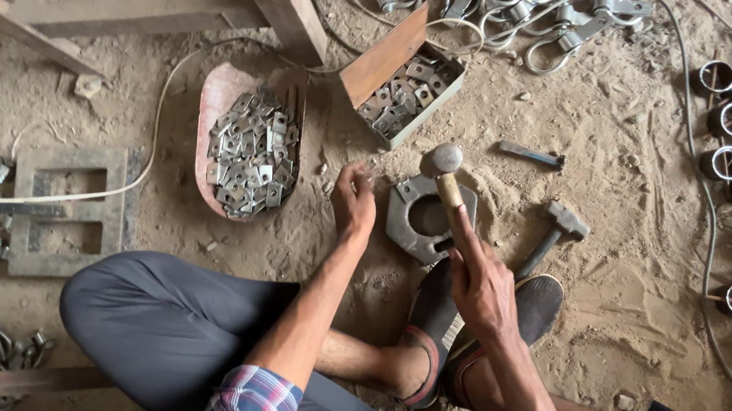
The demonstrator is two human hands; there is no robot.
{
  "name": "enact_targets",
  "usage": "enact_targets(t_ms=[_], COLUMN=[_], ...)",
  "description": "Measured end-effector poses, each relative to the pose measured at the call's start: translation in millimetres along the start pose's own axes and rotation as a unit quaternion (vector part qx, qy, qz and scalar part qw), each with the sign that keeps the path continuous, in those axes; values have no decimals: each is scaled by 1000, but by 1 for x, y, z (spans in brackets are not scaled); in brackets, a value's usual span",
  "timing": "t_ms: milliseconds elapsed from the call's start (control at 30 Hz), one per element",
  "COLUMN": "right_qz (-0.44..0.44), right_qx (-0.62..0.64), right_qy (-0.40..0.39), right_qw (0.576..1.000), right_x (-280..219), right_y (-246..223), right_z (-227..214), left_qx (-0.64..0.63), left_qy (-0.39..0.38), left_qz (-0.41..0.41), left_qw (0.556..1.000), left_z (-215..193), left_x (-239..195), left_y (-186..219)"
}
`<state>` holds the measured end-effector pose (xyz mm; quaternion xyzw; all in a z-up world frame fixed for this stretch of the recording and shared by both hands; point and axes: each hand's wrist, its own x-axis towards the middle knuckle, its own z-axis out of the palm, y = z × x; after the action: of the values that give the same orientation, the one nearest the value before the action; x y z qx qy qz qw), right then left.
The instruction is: The person positions metal rings and components on a heavy metal block and hammers them to shape or flatten them. The person handles several components one by one, using a hammer to strike the pieces while holding them in place by hand.
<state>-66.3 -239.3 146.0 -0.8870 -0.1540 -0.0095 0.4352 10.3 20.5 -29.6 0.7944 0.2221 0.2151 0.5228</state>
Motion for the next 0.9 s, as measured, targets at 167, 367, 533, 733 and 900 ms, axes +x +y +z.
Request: enact_targets(t_ms=[167, 367, 533, 733, 900], right_qz=[-30, 118, 78, 91, 88], right_qx=[-53, -141, -135, -104, -97], right_qy=[-2, -166, -135, -139, -136], right_qw=[998, 969, 979, 981, 982], right_x=[5, 3, -3, 0, -2], right_y=[-14, -15, -8, -2, 10], right_z=[1, 29, 32, 28, 32], left_qx=[-40, -58, -28, -14, 38], left_qy=[-7, 41, 50, -114, -71], left_qz=[-115, -46, 6, -21, 135], left_qw=[993, 996, 998, 993, 988], left_z=[-12, 7, 14, 10, 10], left_x=[-3, 4, 3, -16, -29], left_y=[36, -9, -12, 33, 53])
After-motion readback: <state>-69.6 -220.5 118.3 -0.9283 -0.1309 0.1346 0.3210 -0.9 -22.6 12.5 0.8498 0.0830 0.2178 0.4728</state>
